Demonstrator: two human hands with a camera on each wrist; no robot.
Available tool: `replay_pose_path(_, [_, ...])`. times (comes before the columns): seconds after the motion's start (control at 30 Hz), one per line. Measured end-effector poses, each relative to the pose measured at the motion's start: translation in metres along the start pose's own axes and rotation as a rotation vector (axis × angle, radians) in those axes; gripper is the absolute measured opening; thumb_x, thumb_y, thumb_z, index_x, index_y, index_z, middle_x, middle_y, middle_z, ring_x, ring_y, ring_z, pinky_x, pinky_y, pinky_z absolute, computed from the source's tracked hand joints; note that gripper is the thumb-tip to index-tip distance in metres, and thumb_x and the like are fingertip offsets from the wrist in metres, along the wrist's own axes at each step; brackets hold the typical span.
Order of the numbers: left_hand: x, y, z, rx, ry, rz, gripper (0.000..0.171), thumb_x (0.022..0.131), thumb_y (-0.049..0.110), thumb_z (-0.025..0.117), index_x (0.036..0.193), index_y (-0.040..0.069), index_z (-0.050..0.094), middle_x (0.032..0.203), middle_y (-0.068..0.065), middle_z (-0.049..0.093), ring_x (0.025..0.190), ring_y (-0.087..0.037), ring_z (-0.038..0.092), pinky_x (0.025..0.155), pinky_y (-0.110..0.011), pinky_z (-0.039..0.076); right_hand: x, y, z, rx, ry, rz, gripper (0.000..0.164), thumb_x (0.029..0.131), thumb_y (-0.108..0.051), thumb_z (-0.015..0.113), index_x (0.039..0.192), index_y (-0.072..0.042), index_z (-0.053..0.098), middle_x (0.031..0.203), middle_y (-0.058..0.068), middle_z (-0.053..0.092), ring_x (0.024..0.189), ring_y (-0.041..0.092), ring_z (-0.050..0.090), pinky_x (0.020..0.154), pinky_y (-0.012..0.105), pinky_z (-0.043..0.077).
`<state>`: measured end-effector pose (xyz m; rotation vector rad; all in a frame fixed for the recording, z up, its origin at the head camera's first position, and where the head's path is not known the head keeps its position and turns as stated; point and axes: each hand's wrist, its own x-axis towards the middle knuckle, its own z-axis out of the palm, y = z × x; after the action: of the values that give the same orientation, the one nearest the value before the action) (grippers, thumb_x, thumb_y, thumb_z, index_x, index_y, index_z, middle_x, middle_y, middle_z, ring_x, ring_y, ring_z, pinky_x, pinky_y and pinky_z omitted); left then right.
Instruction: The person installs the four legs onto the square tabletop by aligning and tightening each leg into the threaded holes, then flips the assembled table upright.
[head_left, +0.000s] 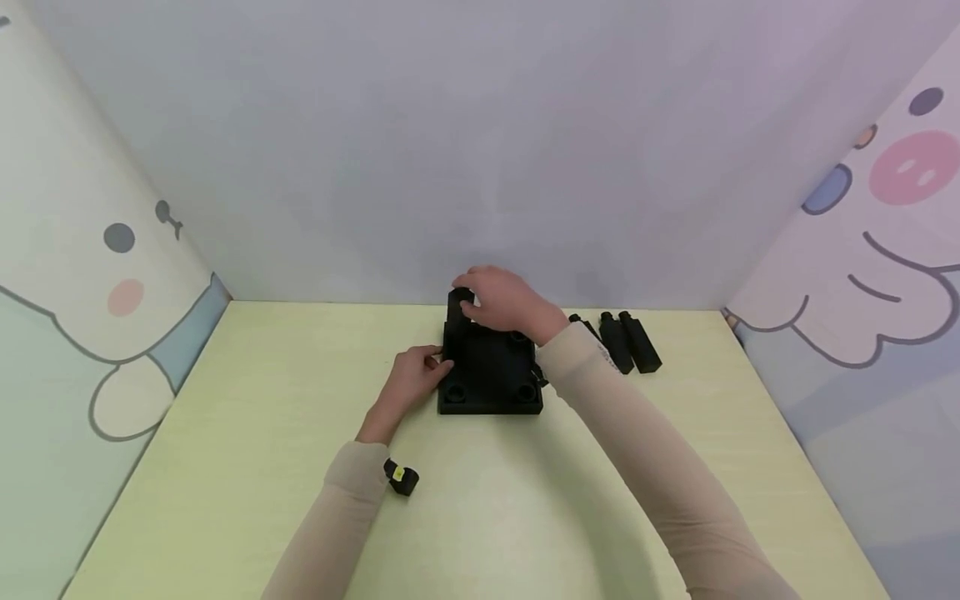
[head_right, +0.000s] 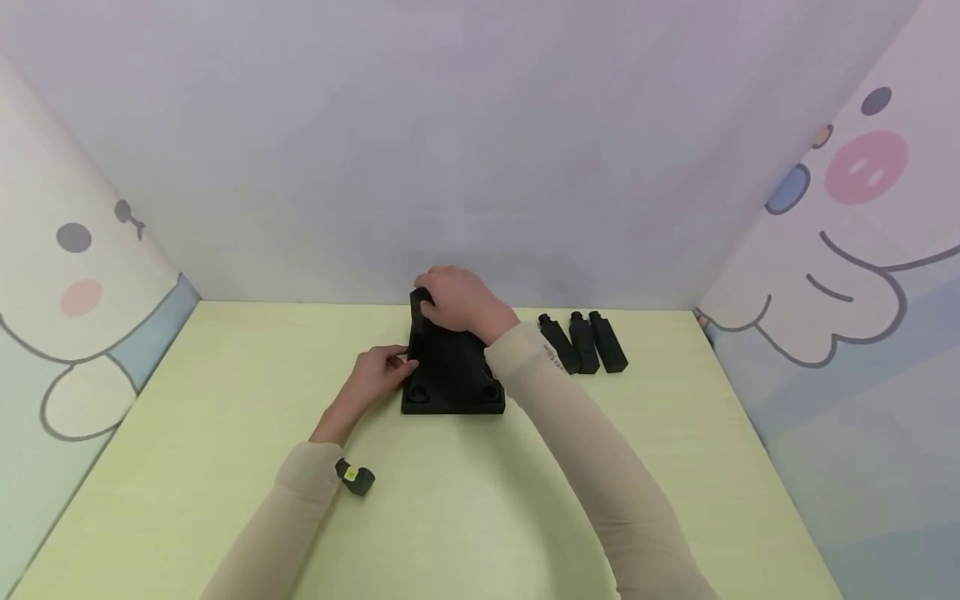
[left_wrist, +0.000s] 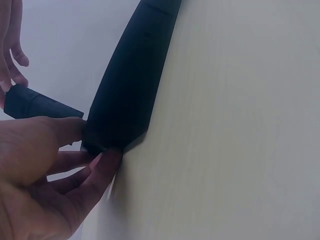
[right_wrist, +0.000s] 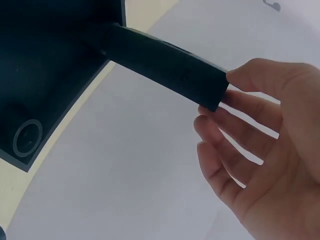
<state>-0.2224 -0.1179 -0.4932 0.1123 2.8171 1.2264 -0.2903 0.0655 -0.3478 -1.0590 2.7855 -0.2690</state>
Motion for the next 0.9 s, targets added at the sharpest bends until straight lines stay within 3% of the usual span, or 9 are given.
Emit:
replay_pose_path(0.27, [-0.003, -0.001, 0.000, 0.003, -0.009, -0.004, 0.043, 0.100, 0.027, 0.065, 0.131, -0.002, 0.066, 0.096, -0.014, 0.076, 0.087, -0.025, 0.071, 0.084, -0.042, 0.057, 0.005, -0.007, 0.007, -0.099, 0.061, 0.065, 0.037, 0.105, -0.035, 0.055, 0.134, -0.012, 0.063, 0.124, 0.009, 0.066, 0.103, 0.024, 0.067, 0.089, 0.041, 0.056])
replay_pose_path(0.43, [-0.002, 0.001, -0.001, 0.004, 0.004, 0.011, 0.042, 0.099, 0.027, 0.066, 0.129, -0.003, 0.067, 0.097, -0.015, 0.076, 0.087, -0.025, 0.071, 0.084, -0.042, 0.057, 0.011, -0.005, 0.016, -0.158, 0.151, 0.105, 0.032, 0.105, -0.040, 0.051, 0.114, -0.012, 0.064, 0.101, 0.005, 0.067, 0.085, 0.021, 0.065, 0.073, 0.039, 0.055])
replay_pose_path(0.57, [0.000, 0.001, 0.000, 0.003, 0.004, 0.006, 0.043, 0.100, 0.027, 0.065, 0.130, -0.003, 0.066, 0.098, -0.016, 0.076, 0.089, -0.027, 0.071, 0.084, -0.044, 0.056, 0.014, -0.002, 0.021, -0.173, 0.185, 0.136, 0.035, 0.106, -0.044, 0.048, 0.106, -0.012, 0.062, 0.091, 0.004, 0.066, 0.079, 0.020, 0.063, 0.069, 0.038, 0.054])
replay_pose_path(0.63, [0.000, 0.001, 0.000, 0.002, 0.000, -0.001, 0.043, 0.099, 0.027, 0.066, 0.130, -0.003, 0.066, 0.098, -0.016, 0.076, 0.090, -0.027, 0.071, 0.085, -0.044, 0.056, 0.013, -0.001, 0.022, -0.161, 0.179, 0.150, 0.039, 0.106, -0.048, 0.048, 0.110, -0.013, 0.062, 0.095, 0.004, 0.068, 0.082, 0.020, 0.065, 0.071, 0.038, 0.054])
replay_pose_path(0.73, [0.000, 0.002, 0.001, 0.004, 0.001, -0.002, 0.043, 0.099, 0.026, 0.066, 0.130, -0.003, 0.066, 0.098, -0.016, 0.077, 0.090, -0.027, 0.072, 0.085, -0.044, 0.056, 0.009, 0.000, 0.019, -0.134, 0.165, 0.156, 0.046, 0.105, -0.053, 0.047, 0.127, -0.015, 0.061, 0.112, 0.004, 0.070, 0.090, 0.020, 0.068, 0.074, 0.041, 0.057])
replay_pose_path(0.9, [-0.001, 0.001, -0.003, 0.005, 0.014, 0.000, 0.042, 0.099, 0.026, 0.066, 0.129, -0.003, 0.067, 0.095, -0.015, 0.076, 0.088, -0.026, 0.072, 0.085, -0.043, 0.057, 0.004, -0.001, 0.004, -0.097, 0.070, 0.071, 0.050, 0.102, -0.038, 0.050, 0.150, -0.025, 0.050, 0.141, 0.004, 0.061, 0.110, 0.021, 0.067, 0.077, 0.043, 0.056])
